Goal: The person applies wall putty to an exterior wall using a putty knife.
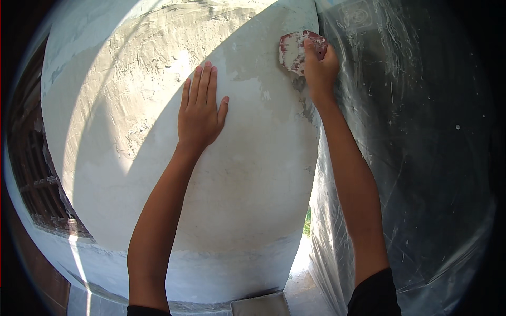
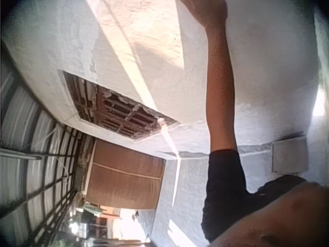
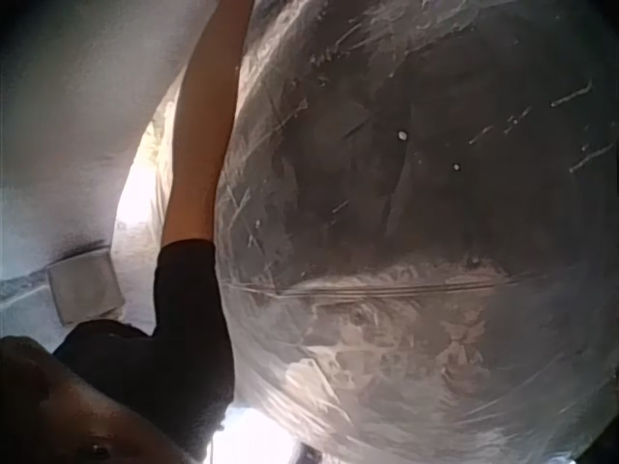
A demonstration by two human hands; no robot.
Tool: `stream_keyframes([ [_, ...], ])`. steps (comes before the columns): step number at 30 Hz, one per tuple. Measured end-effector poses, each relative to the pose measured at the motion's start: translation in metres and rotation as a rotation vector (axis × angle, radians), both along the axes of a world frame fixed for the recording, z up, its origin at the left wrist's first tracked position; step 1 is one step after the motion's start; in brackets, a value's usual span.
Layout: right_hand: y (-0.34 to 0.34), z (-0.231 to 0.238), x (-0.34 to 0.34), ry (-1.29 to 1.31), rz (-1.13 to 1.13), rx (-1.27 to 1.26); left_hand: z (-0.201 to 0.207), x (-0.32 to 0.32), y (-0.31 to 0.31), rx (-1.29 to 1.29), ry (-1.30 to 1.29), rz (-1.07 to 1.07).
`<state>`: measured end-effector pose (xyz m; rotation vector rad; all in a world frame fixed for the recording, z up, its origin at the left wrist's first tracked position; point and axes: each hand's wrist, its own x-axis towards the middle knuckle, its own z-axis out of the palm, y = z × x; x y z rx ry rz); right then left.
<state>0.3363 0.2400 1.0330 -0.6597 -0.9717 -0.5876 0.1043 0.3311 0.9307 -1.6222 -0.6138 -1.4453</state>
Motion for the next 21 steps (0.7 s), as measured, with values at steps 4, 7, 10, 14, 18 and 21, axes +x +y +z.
stream_keyframes([
  [4,0.008,0.003,-0.004,-0.279,-0.087,-0.158,-0.001,0.001,0.0,0.005,-0.017,0.021],
  [7,0.003,0.013,0.005,-0.11,-0.127,-0.105,0.0,0.002,-0.002,0.004,-0.016,0.03],
  [10,0.005,0.012,-0.01,-0.047,0.017,0.003,-0.002,-0.001,0.0,0.002,-0.022,0.031],
  [14,0.005,0.007,-0.003,-0.158,-0.096,-0.206,-0.001,0.0,0.0,0.0,-0.013,0.015],
  [18,0.006,0.001,-0.003,-0.019,0.006,-0.016,-0.001,0.001,0.001,-0.008,-0.011,0.0],
  [21,0.011,-0.011,-0.003,-0.172,-0.07,-0.209,-0.003,-0.001,0.002,-0.004,-0.012,0.008],
])
